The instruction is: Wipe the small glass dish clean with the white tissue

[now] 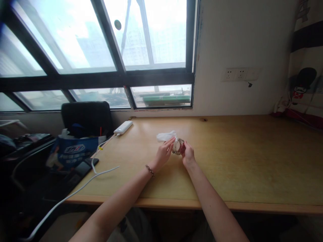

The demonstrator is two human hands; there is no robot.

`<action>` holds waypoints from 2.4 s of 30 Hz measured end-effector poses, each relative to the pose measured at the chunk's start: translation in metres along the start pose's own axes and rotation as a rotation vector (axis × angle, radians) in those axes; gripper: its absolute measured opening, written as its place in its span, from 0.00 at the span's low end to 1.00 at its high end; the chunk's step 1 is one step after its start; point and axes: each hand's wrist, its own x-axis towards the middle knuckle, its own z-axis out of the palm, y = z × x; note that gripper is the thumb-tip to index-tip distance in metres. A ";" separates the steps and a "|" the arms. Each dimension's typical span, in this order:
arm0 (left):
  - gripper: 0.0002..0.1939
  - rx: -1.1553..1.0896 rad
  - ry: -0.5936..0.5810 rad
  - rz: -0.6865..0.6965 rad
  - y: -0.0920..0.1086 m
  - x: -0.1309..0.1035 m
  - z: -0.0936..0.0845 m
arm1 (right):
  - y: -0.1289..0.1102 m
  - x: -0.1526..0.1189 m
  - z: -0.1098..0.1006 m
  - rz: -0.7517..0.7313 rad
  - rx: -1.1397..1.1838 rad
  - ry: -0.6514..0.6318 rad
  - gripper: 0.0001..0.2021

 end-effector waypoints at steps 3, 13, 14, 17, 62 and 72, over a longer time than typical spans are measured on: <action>0.19 -0.093 0.004 -0.110 -0.006 0.000 0.003 | -0.004 0.003 -0.001 -0.034 0.086 0.008 0.04; 0.22 -0.085 -0.074 -0.119 0.002 -0.011 0.019 | -0.015 0.012 -0.006 -0.041 0.283 0.019 0.12; 0.24 -0.044 -0.095 -0.106 0.004 -0.013 0.021 | -0.015 0.013 -0.007 -0.036 0.290 0.028 0.12; 0.30 0.082 -0.154 -0.063 0.012 -0.020 0.026 | -0.016 0.014 -0.009 -0.015 0.295 0.037 0.11; 0.30 0.252 -0.042 -0.052 0.006 -0.007 0.006 | -0.006 -0.010 0.008 0.003 0.096 -0.240 0.07; 0.25 0.008 0.003 -0.132 0.010 -0.013 0.014 | -0.016 -0.001 0.002 -0.034 0.233 -0.138 0.12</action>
